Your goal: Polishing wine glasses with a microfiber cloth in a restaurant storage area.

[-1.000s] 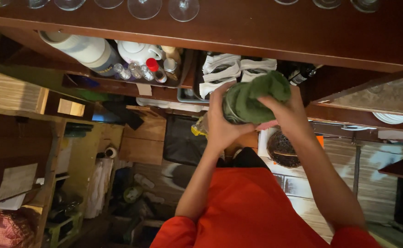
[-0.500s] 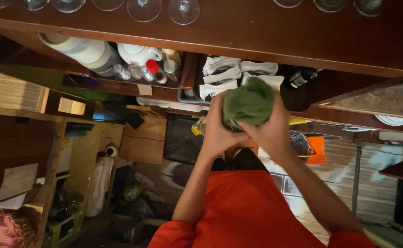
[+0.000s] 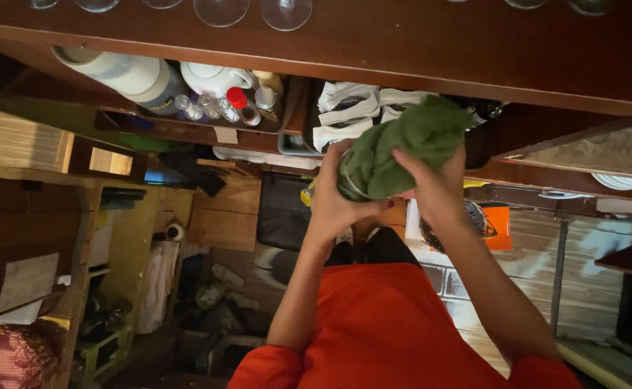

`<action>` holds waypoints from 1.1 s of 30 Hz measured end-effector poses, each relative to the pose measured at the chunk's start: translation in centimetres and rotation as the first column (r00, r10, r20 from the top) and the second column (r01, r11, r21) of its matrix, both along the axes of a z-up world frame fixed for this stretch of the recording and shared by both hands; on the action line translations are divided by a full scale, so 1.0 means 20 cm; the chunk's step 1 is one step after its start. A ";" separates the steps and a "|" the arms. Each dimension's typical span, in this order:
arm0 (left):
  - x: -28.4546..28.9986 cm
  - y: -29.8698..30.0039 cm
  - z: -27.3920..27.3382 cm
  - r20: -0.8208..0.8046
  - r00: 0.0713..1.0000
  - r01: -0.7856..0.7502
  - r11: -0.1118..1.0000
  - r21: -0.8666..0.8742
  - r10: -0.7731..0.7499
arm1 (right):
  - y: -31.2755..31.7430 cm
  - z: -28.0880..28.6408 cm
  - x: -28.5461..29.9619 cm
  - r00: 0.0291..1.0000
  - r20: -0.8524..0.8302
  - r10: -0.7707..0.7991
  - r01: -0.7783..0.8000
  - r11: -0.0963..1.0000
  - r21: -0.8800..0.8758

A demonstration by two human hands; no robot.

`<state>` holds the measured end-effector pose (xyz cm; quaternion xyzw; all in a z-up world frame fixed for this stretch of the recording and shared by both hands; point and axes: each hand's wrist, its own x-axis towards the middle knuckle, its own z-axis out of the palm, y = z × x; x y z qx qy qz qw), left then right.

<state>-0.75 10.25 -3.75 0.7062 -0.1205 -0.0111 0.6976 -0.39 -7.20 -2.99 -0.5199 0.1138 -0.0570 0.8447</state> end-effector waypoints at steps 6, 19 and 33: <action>0.00 -0.02 -0.01 0.006 0.998 -0.066 0.997 -0.030 0.066 | -0.01 -0.28 -0.06 0.969 0.009 0.246 -0.241 0.956 -0.165; -0.02 -0.03 -0.08 -0.045 0.999 -0.027 1.000 0.006 0.027 | -0.21 -0.21 0.05 0.934 -0.172 -0.313 0.343 0.922 0.183; -0.01 -0.10 0.04 -0.120 0.986 -0.140 0.960 -0.242 0.114 | -0.37 -0.64 0.04 0.984 0.143 -0.103 0.162 0.846 -0.509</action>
